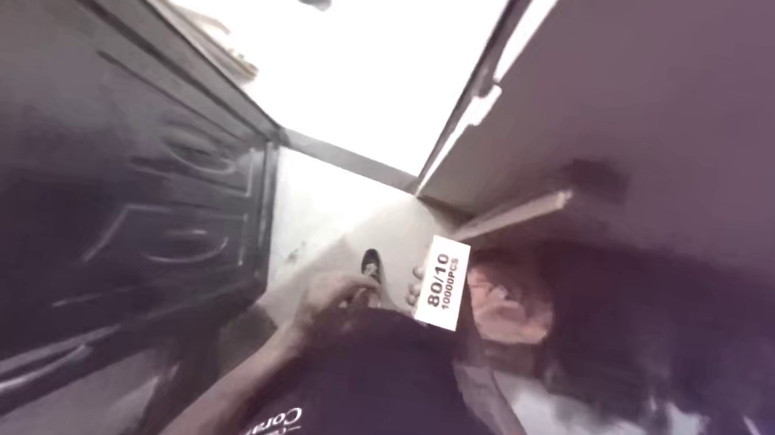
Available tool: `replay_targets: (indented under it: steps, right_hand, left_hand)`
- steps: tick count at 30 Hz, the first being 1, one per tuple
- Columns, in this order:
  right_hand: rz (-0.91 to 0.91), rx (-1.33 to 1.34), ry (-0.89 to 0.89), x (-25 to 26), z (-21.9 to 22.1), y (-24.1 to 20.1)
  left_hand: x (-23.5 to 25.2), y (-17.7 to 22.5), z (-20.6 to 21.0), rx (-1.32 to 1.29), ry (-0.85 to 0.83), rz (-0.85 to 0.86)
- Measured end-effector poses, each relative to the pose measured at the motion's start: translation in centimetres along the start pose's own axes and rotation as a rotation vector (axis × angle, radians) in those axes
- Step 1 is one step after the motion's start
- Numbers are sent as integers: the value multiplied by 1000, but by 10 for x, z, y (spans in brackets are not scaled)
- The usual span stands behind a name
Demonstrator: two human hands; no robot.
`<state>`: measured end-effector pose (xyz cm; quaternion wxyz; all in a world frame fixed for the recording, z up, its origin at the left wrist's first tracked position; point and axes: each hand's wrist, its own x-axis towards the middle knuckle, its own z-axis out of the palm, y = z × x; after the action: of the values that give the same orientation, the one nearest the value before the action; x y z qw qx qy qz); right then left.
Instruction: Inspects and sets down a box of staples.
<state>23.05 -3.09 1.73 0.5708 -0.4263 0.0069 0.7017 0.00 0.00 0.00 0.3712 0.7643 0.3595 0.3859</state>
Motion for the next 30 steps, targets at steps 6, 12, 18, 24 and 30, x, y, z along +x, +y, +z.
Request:
replay_targets:
  steps: [6, 12, 18, 24, 30]
  right_hand:
    - [266, 26, -320, 116, 29, 72]
    - [297, 59, -520, 207, 117, 47]
    - [306, 297, -426, 312, 229, -14]
    - [100, 433, -542, 421, 338, -107]
    - [2, 292, -502, 522, 429, -164]
  left_hand:
    - [33, -57, -101, 30, -3, 39]
    - [96, -112, -124, 140, 178, 182]
    - [195, -205, -172, 204, 50, 21]
    - [248, -353, -230, 154, -501, -775]
    - [334, -416, -285, -27, -733, -986]
